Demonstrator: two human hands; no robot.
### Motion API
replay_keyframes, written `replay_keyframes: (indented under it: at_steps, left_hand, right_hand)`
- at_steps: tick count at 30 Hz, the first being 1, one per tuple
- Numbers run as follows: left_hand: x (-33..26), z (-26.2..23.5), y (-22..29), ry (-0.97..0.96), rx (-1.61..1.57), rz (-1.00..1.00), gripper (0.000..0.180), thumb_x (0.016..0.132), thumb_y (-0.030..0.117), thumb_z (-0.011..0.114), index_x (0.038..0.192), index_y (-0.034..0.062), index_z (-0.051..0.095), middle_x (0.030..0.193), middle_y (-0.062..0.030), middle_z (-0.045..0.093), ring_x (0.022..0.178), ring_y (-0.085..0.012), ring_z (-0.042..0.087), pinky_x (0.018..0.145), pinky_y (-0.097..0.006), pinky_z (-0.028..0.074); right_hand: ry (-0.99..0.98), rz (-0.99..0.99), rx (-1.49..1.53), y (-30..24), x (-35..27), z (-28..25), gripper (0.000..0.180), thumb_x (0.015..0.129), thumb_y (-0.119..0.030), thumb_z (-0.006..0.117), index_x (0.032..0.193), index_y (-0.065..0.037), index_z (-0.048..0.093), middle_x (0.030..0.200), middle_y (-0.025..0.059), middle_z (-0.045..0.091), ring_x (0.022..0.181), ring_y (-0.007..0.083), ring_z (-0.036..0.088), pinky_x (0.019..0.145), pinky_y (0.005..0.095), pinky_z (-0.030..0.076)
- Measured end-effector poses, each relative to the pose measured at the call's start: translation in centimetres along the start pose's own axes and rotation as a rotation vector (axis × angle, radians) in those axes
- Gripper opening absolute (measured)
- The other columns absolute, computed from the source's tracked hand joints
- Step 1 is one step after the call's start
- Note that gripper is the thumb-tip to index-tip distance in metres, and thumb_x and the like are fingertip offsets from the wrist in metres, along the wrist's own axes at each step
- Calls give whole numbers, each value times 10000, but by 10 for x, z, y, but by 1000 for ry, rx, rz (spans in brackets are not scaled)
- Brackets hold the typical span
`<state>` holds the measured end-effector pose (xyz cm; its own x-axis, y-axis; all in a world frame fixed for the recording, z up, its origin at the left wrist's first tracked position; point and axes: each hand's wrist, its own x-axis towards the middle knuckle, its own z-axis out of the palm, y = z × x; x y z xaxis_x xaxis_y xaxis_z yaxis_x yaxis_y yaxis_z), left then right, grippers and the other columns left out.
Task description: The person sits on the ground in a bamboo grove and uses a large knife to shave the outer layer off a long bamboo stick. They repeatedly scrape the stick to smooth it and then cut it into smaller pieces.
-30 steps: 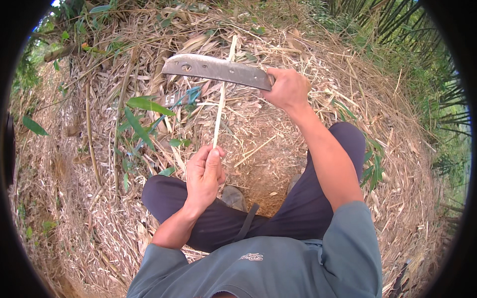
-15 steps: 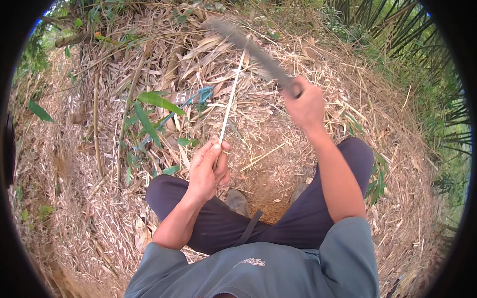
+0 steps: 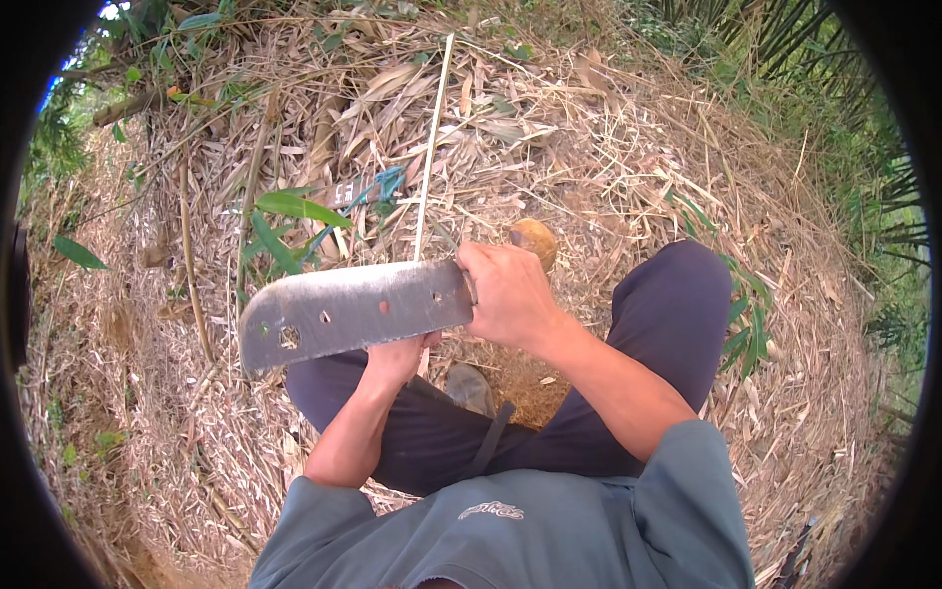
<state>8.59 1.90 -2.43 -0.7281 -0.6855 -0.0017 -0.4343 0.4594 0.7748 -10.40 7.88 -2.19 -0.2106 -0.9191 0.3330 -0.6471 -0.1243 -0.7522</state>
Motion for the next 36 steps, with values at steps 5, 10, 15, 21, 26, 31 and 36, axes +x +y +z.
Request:
replay_keyframes:
  at_steps: [5, 10, 15, 21, 26, 31, 36]
  left_hand:
    - [11, -1, 13, 177, 39, 171, 195, 915, 121, 614, 1074, 19, 569, 887, -72, 607, 795, -182, 573, 721, -341, 463]
    - [9, -3, 25, 104, -146, 81, 233, 920, 147, 606, 1115, 30, 551, 872, -69, 592, 804, -177, 570, 723, -340, 453]
    - [4, -5, 18, 90, -78, 92, 229, 933, 155, 577, 1123, 35, 535, 867, -80, 580, 785, -207, 571, 705, -344, 444]
    - [-9, 2, -8, 53, 403, 364, 116, 1040, 132, 476, 1037, 23, 515, 661, -11, 494, 619, -129, 510, 602, -329, 438]
    - [-16, 14, 53, -51, -703, -194, 236, 1092, 220, 416, 945, 44, 471, 603, 46, 389, 475, -41, 327, 451, -231, 325]
    - [-28, 9, 62, -106, -756, -194, 236, 1089, 230, 427, 956, 43, 482, 602, 54, 380, 479, -29, 311, 450, -226, 299]
    - [-32, 8, 60, -105, -565, -141, 221, 1066, 219, 479, 939, 48, 539, 622, 47, 432, 542, -47, 393, 493, -253, 348]
  right_hand:
    - [-24, -57, -124, -4, 0, -6, 333, 661, -281, 755, 764, -57, 531, 639, 110, 609, 620, 329, 642, 614, 426, 491]
    - [16, -159, -166, -1, 0, -10, 237, 670, -233, 695, 730, -61, 543, 640, 102, 614, 617, 300, 649, 607, 399, 499]
    - [38, -199, -225, 6, 0, -2, 127, 699, -162, 621, 727, -63, 546, 641, 98, 616, 622, 286, 653, 603, 383, 502]
    - [138, -171, -309, 17, 12, -6, 126, 731, -158, 615, 706, -58, 543, 614, 107, 603, 578, 276, 639, 582, 380, 491]
    - [161, 305, -319, 51, 37, -56, 229, 827, -292, 680, 750, -81, 635, 617, 92, 633, 534, 220, 626, 551, 356, 489]
    - [249, 528, -404, 98, 77, -108, 275, 836, -390, 710, 907, -126, 740, 672, 47, 683, 573, 175, 655, 578, 341, 520]
    - [297, 843, -551, 157, 100, -163, 526, 874, -532, 605, 977, -37, 750, 768, 126, 725, 674, 257, 697, 665, 378, 540]
